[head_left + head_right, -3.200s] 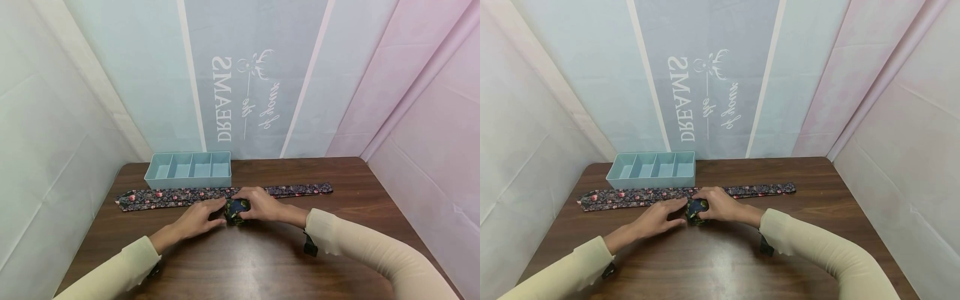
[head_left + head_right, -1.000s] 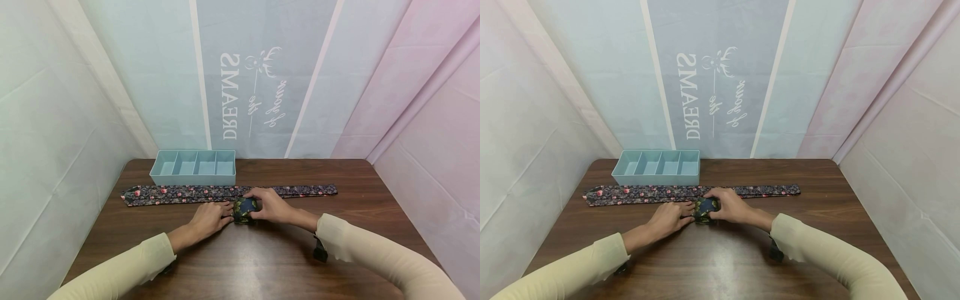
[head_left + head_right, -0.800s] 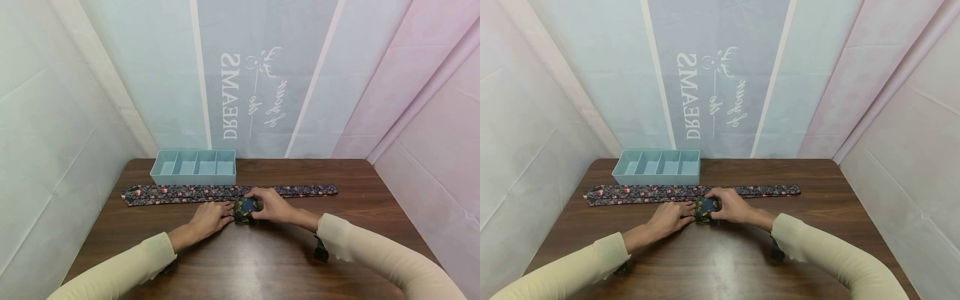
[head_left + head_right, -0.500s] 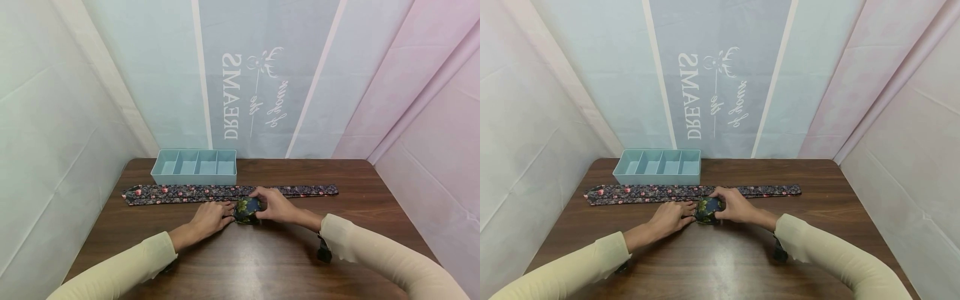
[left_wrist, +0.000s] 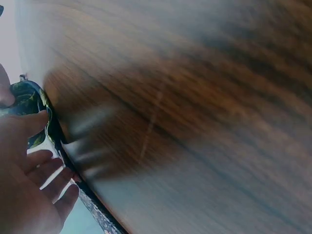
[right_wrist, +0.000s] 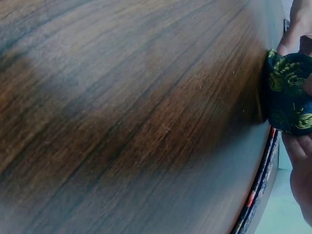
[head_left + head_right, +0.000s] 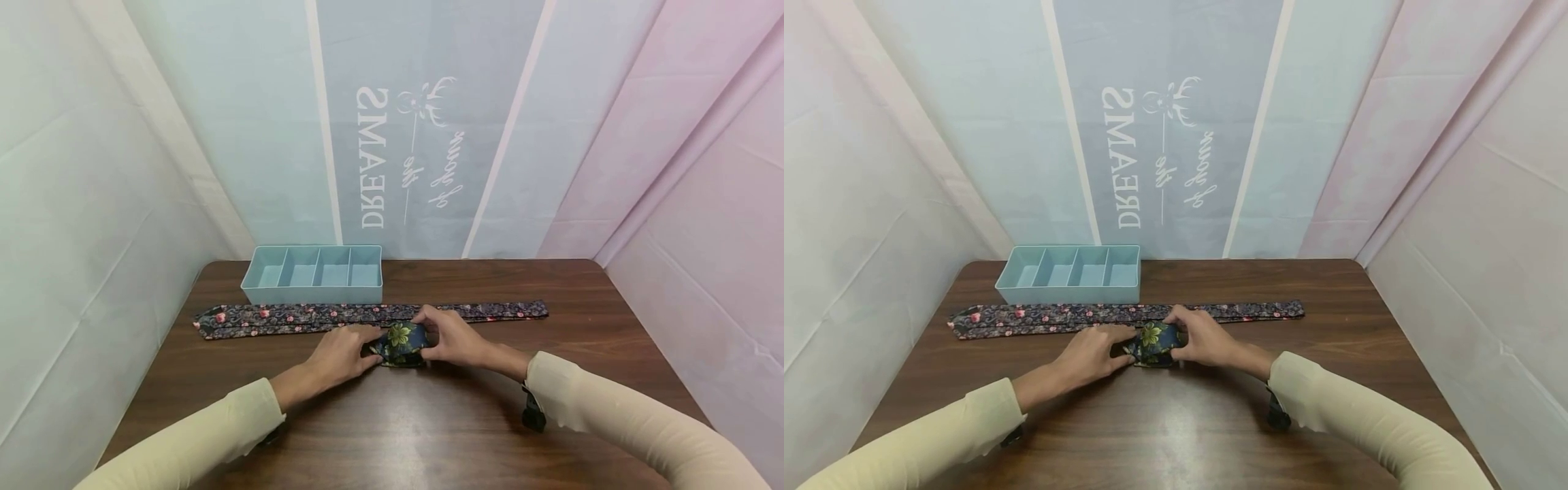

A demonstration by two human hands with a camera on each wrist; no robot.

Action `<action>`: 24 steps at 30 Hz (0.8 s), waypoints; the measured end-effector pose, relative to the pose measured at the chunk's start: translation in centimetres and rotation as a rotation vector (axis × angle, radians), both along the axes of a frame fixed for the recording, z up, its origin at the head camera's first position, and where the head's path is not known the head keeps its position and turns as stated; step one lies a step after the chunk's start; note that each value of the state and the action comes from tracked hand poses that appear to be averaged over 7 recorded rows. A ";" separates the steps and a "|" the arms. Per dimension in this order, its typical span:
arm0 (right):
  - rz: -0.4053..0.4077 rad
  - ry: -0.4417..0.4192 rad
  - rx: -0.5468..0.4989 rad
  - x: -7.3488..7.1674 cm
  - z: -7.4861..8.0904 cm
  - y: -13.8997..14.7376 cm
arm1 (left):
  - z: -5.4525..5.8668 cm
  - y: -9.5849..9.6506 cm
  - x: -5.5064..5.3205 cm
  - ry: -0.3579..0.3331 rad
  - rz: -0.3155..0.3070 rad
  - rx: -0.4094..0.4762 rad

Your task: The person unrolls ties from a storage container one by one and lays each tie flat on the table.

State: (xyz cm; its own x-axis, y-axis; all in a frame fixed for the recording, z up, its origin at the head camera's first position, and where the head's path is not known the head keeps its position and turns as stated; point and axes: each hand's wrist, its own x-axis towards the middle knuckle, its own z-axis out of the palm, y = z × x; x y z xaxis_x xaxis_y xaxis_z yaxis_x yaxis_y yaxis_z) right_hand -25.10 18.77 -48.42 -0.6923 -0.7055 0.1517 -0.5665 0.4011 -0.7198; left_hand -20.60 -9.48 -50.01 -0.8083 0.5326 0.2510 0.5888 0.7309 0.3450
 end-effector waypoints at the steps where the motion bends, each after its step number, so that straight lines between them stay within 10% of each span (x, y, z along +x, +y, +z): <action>1: -0.002 0.004 0.003 0.0 0.0 0.0 | 0.0 0.1 0.0 0.000 -0.003 -0.004; 24: 0.037 0.180 0.153 0.3 0.0 1.5 | 0.0 1.7 -0.7 -0.040 -0.174 -0.109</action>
State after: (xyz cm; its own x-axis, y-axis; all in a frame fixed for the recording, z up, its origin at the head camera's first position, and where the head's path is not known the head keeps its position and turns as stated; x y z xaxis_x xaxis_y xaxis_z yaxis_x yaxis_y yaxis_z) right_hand -24.79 20.28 -48.39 -0.6368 -0.7543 0.1599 -0.6968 0.4742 -0.5381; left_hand -21.25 -7.78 -49.98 -0.7099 0.6874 0.1533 0.6968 0.6538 0.2949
